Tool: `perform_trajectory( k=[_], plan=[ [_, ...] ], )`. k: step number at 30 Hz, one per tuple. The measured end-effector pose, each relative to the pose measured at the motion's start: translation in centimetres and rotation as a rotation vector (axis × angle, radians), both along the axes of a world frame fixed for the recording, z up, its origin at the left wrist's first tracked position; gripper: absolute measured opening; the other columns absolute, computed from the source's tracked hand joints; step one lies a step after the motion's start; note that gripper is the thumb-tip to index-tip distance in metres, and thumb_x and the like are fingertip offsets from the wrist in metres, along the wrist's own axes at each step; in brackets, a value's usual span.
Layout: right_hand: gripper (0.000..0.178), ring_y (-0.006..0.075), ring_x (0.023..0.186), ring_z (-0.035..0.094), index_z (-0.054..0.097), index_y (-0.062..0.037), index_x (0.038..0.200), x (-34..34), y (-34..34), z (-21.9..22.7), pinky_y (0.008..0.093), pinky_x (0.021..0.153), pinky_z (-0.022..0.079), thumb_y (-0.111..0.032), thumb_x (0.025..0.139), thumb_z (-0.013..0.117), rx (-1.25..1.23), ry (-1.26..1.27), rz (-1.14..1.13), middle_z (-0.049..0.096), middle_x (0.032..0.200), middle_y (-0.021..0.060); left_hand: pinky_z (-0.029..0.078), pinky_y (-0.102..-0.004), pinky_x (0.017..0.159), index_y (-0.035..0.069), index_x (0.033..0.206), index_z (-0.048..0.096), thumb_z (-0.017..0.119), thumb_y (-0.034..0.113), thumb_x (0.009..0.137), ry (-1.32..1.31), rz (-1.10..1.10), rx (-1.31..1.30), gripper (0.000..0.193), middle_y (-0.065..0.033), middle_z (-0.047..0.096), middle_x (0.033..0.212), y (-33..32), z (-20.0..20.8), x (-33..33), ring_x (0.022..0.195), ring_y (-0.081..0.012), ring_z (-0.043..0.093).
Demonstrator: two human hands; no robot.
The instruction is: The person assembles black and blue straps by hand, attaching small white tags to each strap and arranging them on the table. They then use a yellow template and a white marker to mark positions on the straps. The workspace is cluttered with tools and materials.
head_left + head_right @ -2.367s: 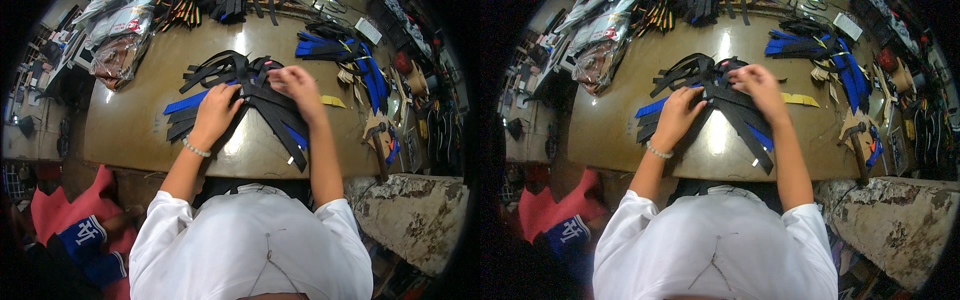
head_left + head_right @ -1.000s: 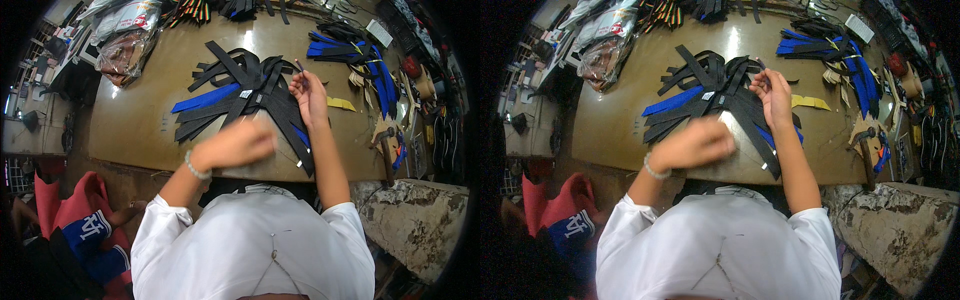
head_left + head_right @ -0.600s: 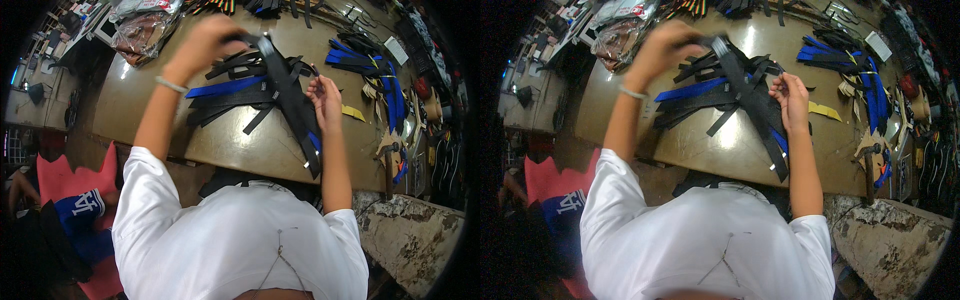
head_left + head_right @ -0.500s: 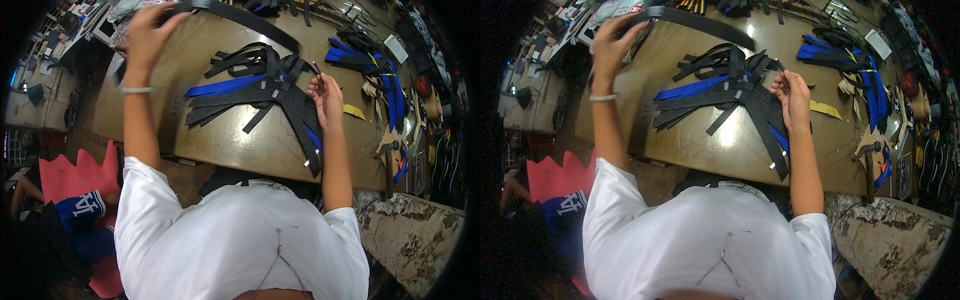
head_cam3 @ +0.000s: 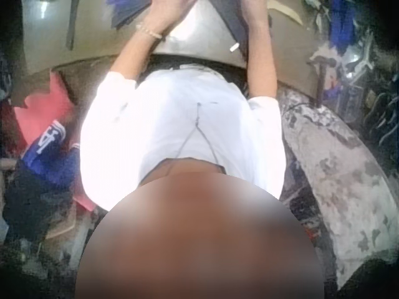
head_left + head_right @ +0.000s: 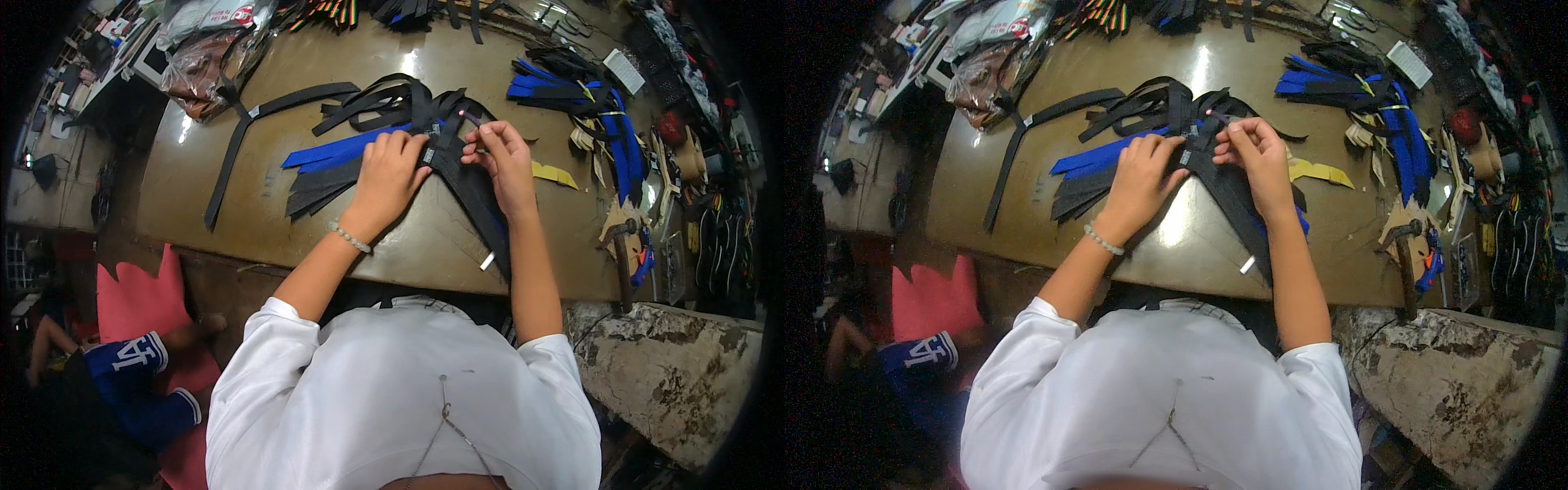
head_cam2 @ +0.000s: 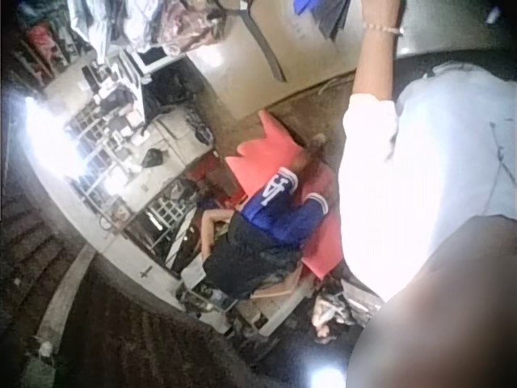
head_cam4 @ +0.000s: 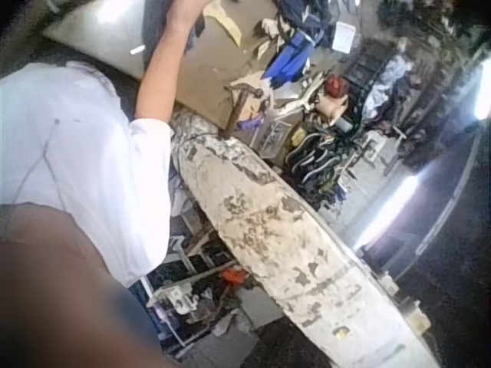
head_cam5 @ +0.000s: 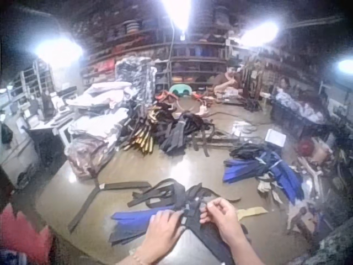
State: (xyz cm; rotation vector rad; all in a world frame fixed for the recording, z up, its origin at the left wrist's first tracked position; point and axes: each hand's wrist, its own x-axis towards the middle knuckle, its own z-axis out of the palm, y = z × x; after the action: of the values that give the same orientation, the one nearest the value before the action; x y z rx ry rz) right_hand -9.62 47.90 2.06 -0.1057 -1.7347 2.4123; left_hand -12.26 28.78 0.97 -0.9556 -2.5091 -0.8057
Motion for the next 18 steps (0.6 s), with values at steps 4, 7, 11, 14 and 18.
perform_trajectory(
  k=[4,7,11,14,18],
  plan=[
    [0.018,0.0149,0.083,0.063,0.055,-0.0005,0.099,0.5,0.9,1.2,0.0295,0.075,0.055,-0.018,0.096,0.056,0.04,0.031,0.105,0.063,0.097,0.0111,0.045,-0.0396,0.08,0.004,0.108,0.061,0.079,0.023,0.073,-0.132,0.0,0.112,0.043,-0.0129,0.058,0.092,-0.6,0.7,-1.8,0.09,-0.0292,0.056],
    [0.019,0.0147,0.086,0.063,0.055,0.0008,0.1,0.0,-0.3,0.4,0.0295,0.077,0.055,-0.017,0.097,0.056,0.063,0.178,0.114,0.063,0.101,0.0117,0.047,-0.0361,0.075,0.001,0.101,0.063,0.08,0.021,0.073,-0.219,0.01,0.141,0.039,-0.0134,0.058,0.091,-1.1,1.5,-2.7,0.084,-0.0278,0.057],
    [0.018,0.0143,0.09,0.062,0.055,0.0029,0.1,-1.4,-2.5,-2.0,0.0289,0.083,0.053,-0.015,0.098,0.054,0.231,-0.017,0.028,0.063,0.102,0.0121,0.047,-0.0318,0.07,-0.001,0.097,0.064,0.077,0.026,0.077,-0.402,0.018,0.09,0.036,-0.0123,0.057,0.086,-0.7,1.4,-3.7,0.081,-0.023,0.057],
    [0.019,0.0142,0.09,0.063,0.054,0.0033,0.098,-1.5,-2.8,-3.3,0.0275,0.085,0.052,-0.016,0.098,0.054,0.139,0.088,-0.016,0.063,0.1,0.012,0.045,-0.0274,0.067,-0.002,0.093,0.065,0.075,0.029,0.08,-0.442,0.021,0.216,0.035,-0.0089,0.062,0.081,0.1,0.5,-4.6,0.073,-0.0154,0.056],
    [0.017,0.014,0.088,0.063,0.053,0.0028,0.096,-1.2,-2.8,-3.3,0.0262,0.082,0.053,-0.014,0.097,0.055,0.227,0.079,-0.054,0.064,0.099,0.0122,0.044,-0.024,0.066,-0.003,0.093,0.066,0.072,0.027,0.084,-0.631,0.041,0.393,0.031,-0.0036,0.064,0.079,-0.1,-0.4,-5.0,0.07,-0.0088,0.054]
  ],
)
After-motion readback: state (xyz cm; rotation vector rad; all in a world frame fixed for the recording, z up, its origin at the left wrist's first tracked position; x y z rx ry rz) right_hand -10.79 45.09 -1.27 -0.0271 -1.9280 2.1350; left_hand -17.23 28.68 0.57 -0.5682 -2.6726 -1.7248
